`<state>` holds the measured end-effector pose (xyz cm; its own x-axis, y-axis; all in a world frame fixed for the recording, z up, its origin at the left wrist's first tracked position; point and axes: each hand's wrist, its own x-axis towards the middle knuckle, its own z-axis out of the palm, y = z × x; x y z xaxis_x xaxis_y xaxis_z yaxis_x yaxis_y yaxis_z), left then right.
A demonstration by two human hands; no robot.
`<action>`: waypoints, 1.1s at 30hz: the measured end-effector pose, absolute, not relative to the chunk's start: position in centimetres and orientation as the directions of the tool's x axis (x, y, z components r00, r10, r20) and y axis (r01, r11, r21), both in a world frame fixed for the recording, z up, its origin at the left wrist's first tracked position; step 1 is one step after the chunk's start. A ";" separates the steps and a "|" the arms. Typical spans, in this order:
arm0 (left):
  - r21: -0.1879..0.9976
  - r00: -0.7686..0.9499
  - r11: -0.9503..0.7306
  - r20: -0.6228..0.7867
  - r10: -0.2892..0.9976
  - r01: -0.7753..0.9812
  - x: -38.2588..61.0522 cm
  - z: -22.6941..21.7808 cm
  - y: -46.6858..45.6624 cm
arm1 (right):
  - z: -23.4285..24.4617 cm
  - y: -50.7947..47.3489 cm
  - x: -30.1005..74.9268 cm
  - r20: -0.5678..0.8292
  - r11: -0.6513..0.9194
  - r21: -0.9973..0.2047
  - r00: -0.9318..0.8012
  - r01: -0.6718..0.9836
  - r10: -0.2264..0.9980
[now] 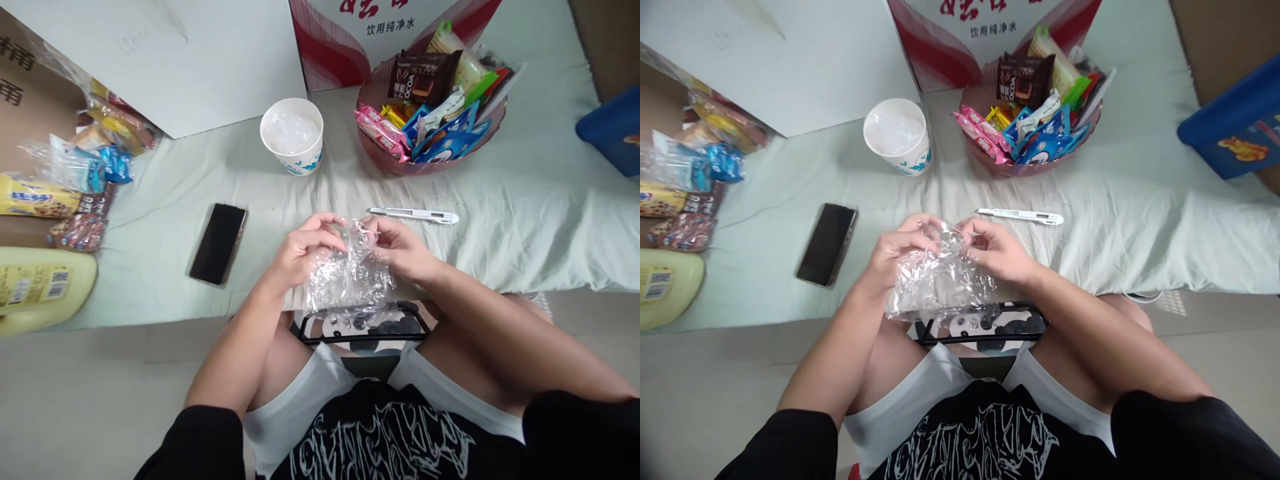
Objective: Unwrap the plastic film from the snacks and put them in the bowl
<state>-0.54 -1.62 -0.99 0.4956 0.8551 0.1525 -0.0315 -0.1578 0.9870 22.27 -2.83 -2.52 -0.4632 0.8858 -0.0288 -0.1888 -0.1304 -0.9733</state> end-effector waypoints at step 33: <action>0.985 0.359 0.135 -0.087 0.929 -0.112 -0.4 -1.8 -0.8 | -1.1 -3.1 23.0 -0.162 -0.183 -0.981 -0.252 -0.061 0.954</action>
<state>-0.39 -0.79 -1.85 0.3592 0.9292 -0.0866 -0.1117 0.1349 0.9845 23.04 -3.07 -1.11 -0.2517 0.9541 -0.1621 -0.0612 -0.1829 -0.9812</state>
